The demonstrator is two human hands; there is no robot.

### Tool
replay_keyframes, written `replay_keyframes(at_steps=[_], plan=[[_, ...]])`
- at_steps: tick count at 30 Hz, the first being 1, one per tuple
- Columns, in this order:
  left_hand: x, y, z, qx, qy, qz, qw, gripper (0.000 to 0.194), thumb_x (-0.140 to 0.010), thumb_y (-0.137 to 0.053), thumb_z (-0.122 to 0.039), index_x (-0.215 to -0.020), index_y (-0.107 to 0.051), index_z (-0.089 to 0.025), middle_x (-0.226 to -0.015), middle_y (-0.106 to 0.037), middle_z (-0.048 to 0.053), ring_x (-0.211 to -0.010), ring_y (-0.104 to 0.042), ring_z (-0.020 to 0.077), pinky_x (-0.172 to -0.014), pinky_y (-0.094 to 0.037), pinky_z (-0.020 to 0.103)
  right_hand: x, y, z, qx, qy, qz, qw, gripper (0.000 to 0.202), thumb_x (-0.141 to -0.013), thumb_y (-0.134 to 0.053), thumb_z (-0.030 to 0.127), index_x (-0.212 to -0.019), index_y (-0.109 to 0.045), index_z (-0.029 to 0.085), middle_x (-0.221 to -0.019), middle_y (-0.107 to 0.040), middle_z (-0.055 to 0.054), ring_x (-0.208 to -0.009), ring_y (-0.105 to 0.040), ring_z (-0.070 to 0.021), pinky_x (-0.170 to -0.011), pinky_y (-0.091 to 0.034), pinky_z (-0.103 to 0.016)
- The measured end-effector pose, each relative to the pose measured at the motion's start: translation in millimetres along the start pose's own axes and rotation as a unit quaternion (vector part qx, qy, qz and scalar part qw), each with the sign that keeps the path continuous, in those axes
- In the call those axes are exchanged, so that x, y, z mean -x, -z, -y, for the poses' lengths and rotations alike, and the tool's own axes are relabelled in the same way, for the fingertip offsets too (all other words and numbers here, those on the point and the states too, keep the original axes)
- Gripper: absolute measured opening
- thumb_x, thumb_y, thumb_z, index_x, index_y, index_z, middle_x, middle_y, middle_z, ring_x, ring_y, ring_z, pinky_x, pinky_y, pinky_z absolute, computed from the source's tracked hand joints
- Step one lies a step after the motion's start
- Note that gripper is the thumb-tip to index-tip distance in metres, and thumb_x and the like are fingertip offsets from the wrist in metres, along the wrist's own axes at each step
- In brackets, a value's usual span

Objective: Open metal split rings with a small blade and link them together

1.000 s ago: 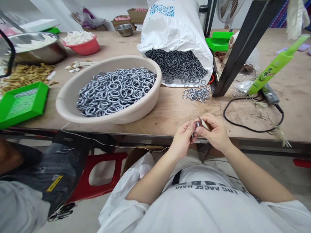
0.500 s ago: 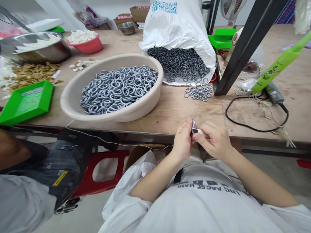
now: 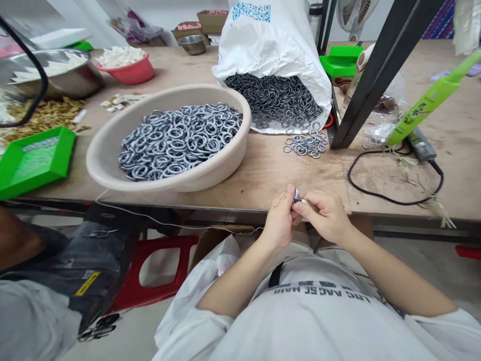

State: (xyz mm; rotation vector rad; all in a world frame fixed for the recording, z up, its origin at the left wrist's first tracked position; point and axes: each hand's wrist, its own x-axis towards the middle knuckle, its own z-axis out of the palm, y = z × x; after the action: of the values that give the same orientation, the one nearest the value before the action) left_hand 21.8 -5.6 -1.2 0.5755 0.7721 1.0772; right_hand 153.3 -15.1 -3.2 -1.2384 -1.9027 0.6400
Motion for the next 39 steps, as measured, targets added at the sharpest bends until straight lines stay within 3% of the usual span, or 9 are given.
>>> replay_keyframes(at_steps=[5, 7, 11, 14, 18, 22, 26, 32, 39], plan=[[8, 8.6, -1, -0.044, -0.024, 0.054, 0.997, 0.056, -0.087, -0.06, -0.059, -0.057, -0.037, -0.018, -0.048, -0.031, -0.007, -0.04, -0.025, 0.0037, -0.041, -0.018, 0.02, -50, 16, -32, 0.171, -0.125, -0.069, 0.975, 0.056, -0.102, -0.025, 0.059, -0.068, -0.047, 0.021, -0.061, -0.049, 0.002, -0.06, -0.047, -0.013, -0.058, -0.033, -0.026], [7, 13.5, -2, -0.046, -0.033, 0.047, 0.997, 0.054, -0.087, -0.061, -0.058, -0.058, -0.04, -0.018, -0.049, -0.035, -0.006, -0.04, -0.029, 0.0042, -0.042, -0.022, 0.021, -79, 26, -47, 0.219, -0.143, -0.081, 0.962, 0.054, -0.1, -0.031, 0.061, -0.075, -0.056, 0.02, -0.067, -0.056, -0.001, -0.067, -0.052, -0.017, -0.062, -0.034, -0.028], [-3, 26.3, -10, -0.07, -0.065, 0.006, 0.995, 0.04, -0.086, -0.065, -0.053, -0.076, -0.061, -0.014, -0.064, -0.059, 0.001, -0.047, -0.042, 0.0048, -0.046, -0.03, 0.02, -126, 30, -65, 0.266, -0.129, -0.053, 0.954, 0.039, -0.085, -0.065, 0.052, -0.11, -0.065, 0.023, -0.11, -0.068, -0.01, -0.095, -0.06, -0.0272, -0.079, -0.04, -0.036], [-12, 35.8, -19, -0.076, -0.077, 0.002, 0.994, 0.036, -0.085, -0.069, -0.046, -0.099, -0.07, -0.013, -0.088, -0.07, 0.007, -0.054, -0.05, 0.0051, -0.048, -0.036, 0.019, -142, 29, -70, 0.265, -0.136, -0.039, 0.954, 0.029, -0.08, -0.072, 0.035, -0.101, -0.068, 0.016, -0.115, -0.066, -0.017, -0.102, -0.059, -0.0324, -0.086, -0.04, -0.043], [-21, 39.4, -27, -0.037, -0.066, -0.015, 0.997, 0.039, -0.081, -0.072, -0.041, -0.111, -0.068, -0.017, -0.09, -0.067, 0.003, -0.056, -0.052, 0.0053, -0.044, -0.035, 0.017, -126, 29, -57, 0.188, -0.135, -0.019, 0.973, 0.022, -0.087, -0.065, 0.038, -0.089, -0.069, 0.016, -0.088, -0.069, -0.009, -0.085, -0.06, -0.0233, -0.078, -0.042, -0.036], [-25, 27.0, -22, -0.04, -0.034, 0.011, 0.999, 0.041, -0.08, -0.07, -0.055, -0.092, -0.066, -0.016, -0.076, -0.057, -0.001, -0.051, -0.042, 0.0043, -0.039, -0.024, 0.016, -77, 9, -21, 0.051, -0.094, 0.013, 0.994, 0.031, -0.097, -0.05, 0.046, -0.092, -0.066, 0.02, -0.075, -0.064, 0.0, -0.066, -0.055, -0.0138, -0.064, -0.044, -0.026], [-22, 15.9, -12, -0.077, -0.031, 0.04, 0.996, 0.05, -0.078, -0.067, -0.065, -0.077, -0.058, -0.016, -0.063, -0.051, -0.002, -0.047, -0.034, 0.0043, -0.04, -0.02, 0.018, -41, -5, -1, -0.127, -0.042, -0.099, 0.986, 0.024, -0.089, -0.064, 0.038, -0.076, -0.067, 0.019, -0.072, -0.055, -0.001, -0.068, -0.052, -0.0146, -0.065, -0.043, -0.029], [-9, 11.6, -13, -0.095, -0.065, 0.041, 0.993, 0.043, -0.081, -0.07, -0.056, -0.075, -0.06, -0.015, -0.061, -0.048, -0.003, -0.048, -0.033, 0.0045, -0.043, -0.02, 0.02, -29, 7, -4, -0.266, -0.035, 0.008, 0.963, 0.029, -0.086, -0.066, 0.047, -0.097, -0.072, 0.02, -0.081, -0.06, -0.002, -0.075, -0.058, -0.0165, -0.07, -0.048, -0.031], [4, -2.8, -11, -0.033, -0.053, 0.008, 0.998, 0.05, -0.079, -0.07, -0.058, -0.065, -0.048, -0.016, -0.054, -0.041, -0.005, -0.046, -0.03, 0.0044, -0.043, -0.019, 0.019, -22, -1, 2, -0.258, -0.06, -0.057, 0.963, 0.034, -0.086, -0.068, 0.052, -0.099, -0.063, 0.022, -0.086, -0.064, -0.002, -0.079, -0.061, -0.0172, -0.072, -0.049, -0.031]])
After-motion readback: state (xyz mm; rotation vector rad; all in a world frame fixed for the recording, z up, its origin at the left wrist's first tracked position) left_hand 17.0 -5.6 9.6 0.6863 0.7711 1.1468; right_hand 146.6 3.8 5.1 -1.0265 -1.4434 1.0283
